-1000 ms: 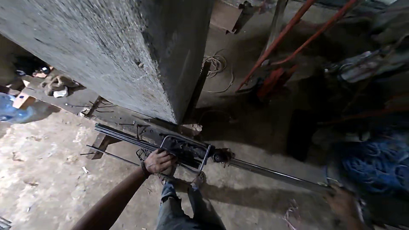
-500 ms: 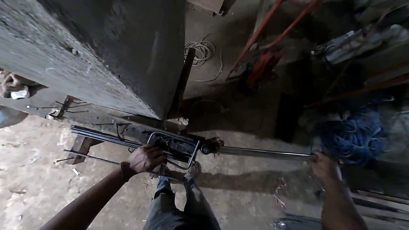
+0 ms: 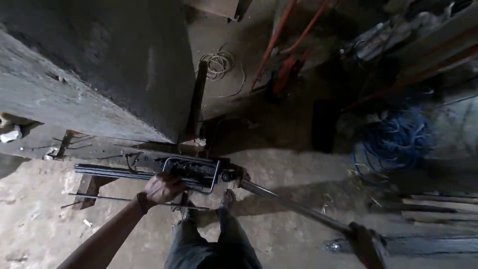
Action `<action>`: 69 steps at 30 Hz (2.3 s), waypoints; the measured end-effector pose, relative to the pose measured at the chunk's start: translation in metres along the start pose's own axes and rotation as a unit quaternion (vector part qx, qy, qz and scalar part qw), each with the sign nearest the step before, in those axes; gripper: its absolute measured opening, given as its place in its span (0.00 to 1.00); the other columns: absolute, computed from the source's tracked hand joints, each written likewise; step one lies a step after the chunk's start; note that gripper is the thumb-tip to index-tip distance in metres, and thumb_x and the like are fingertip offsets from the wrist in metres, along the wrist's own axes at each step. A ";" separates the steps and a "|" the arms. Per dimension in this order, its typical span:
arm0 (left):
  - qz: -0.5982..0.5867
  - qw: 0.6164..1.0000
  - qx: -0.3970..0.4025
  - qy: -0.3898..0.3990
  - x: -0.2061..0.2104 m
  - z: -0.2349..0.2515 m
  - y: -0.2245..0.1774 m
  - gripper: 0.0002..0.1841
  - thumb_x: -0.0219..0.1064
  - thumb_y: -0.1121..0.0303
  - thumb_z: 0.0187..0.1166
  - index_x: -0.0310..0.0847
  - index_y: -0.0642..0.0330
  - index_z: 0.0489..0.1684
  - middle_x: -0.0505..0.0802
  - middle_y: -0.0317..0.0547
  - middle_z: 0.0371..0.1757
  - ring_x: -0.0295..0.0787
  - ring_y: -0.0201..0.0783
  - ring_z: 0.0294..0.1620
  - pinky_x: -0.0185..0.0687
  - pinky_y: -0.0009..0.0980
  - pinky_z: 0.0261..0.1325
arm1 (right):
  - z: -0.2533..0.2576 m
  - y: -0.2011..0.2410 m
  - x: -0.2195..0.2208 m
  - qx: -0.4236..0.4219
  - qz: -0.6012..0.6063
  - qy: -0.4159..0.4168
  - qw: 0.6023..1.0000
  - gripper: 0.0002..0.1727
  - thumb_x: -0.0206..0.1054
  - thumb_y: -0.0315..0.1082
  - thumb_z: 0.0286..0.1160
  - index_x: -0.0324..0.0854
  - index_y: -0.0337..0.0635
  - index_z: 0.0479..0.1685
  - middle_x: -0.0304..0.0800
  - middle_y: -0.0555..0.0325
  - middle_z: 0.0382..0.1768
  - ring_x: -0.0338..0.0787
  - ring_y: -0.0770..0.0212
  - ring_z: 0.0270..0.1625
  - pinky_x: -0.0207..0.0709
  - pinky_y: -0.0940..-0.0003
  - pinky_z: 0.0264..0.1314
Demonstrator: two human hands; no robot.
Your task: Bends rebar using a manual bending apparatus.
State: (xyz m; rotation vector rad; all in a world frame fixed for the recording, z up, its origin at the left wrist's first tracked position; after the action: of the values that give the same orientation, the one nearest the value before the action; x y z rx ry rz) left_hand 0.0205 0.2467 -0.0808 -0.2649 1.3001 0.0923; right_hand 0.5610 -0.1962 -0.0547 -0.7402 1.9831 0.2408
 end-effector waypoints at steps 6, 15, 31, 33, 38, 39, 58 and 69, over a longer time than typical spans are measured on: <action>0.009 1.000 0.001 -0.007 -0.004 0.003 0.002 0.18 0.57 0.53 0.83 0.89 0.52 0.31 0.93 0.47 0.29 0.92 0.50 0.26 0.85 0.48 0.26 | -0.115 0.001 0.083 0.090 0.052 0.015 0.994 0.19 0.72 0.44 0.77 0.85 0.47 0.63 0.90 0.38 0.62 0.83 0.32 0.73 0.71 0.26 0.73; -0.020 0.999 -0.036 0.007 -0.001 0.003 0.003 0.19 0.58 0.52 0.86 0.94 0.52 0.46 0.97 0.52 0.41 0.96 0.58 0.37 0.88 0.59 0.36 | -0.184 0.037 0.120 0.180 0.112 -0.072 0.975 0.17 0.72 0.44 0.78 0.88 0.45 0.58 0.90 0.38 0.62 0.82 0.32 0.73 0.66 0.24 0.74; -0.057 0.997 -0.061 0.006 -0.001 0.011 0.007 0.20 0.56 0.50 0.87 0.93 0.52 0.45 0.96 0.52 0.37 0.95 0.59 0.37 0.85 0.64 0.38 | -0.202 0.050 0.128 0.200 0.133 -0.148 0.959 0.13 0.70 0.36 0.78 0.89 0.39 0.54 0.91 0.37 0.59 0.82 0.33 0.74 0.62 0.28 0.79; -0.046 0.998 -0.051 -0.010 0.002 0.008 0.008 0.20 0.57 0.51 0.86 0.93 0.51 0.44 0.96 0.52 0.35 0.95 0.58 0.35 0.85 0.62 0.36 | -0.221 0.061 0.135 0.217 0.138 -0.143 0.956 0.14 0.70 0.36 0.78 0.88 0.38 0.56 0.90 0.36 0.60 0.82 0.33 0.74 0.62 0.28 0.80; -0.034 0.999 -0.032 -0.021 0.003 0.005 0.011 0.21 0.55 0.51 0.86 0.93 0.53 0.44 0.95 0.53 0.34 0.94 0.59 0.33 0.85 0.60 0.33 | -0.251 0.077 0.155 0.238 0.149 -0.171 0.944 0.12 0.72 0.34 0.76 0.89 0.35 0.51 0.91 0.35 0.56 0.83 0.29 0.70 0.62 0.24 0.77; -0.035 0.999 -0.039 -0.013 0.003 0.002 0.010 0.21 0.56 0.51 0.86 0.94 0.53 0.44 0.96 0.53 0.35 0.95 0.59 0.34 0.85 0.61 0.34 | -0.242 0.071 0.151 0.228 0.145 -0.165 0.948 0.12 0.71 0.34 0.76 0.89 0.36 0.51 0.92 0.35 0.56 0.83 0.30 0.70 0.62 0.24 0.77; 0.022 0.982 -0.088 -0.168 -0.042 0.022 0.001 0.17 0.61 0.55 0.85 0.92 0.57 0.38 0.96 0.49 0.35 0.96 0.48 0.38 0.90 0.47 0.47 | -0.018 0.022 0.049 0.103 0.137 -0.186 0.968 0.18 0.72 0.34 0.77 0.87 0.42 0.64 0.78 0.28 0.75 0.68 0.23 0.83 0.51 0.21 0.84; -0.304 0.793 -0.505 -0.155 -0.102 0.041 -0.094 0.17 0.55 0.60 0.90 0.86 0.62 0.43 0.78 0.30 0.20 0.69 0.22 0.17 0.69 0.22 0.23 | 0.187 0.093 -0.114 -0.052 0.183 -0.227 0.955 0.19 0.67 0.24 0.79 0.82 0.31 0.68 0.74 0.26 0.78 0.67 0.25 0.85 0.55 0.27 0.87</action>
State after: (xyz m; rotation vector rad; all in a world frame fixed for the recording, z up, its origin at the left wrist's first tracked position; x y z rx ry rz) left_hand 0.0521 0.1747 0.0403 -1.5136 0.6702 0.2671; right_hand 0.6821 0.0084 -0.0663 -0.3311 1.6562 0.6784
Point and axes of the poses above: each hand's wrist, its own z-axis towards the middle knuckle, its own x-axis out of the palm, y = z × x, the point moved 3 cm from there along z, towards the middle knuckle
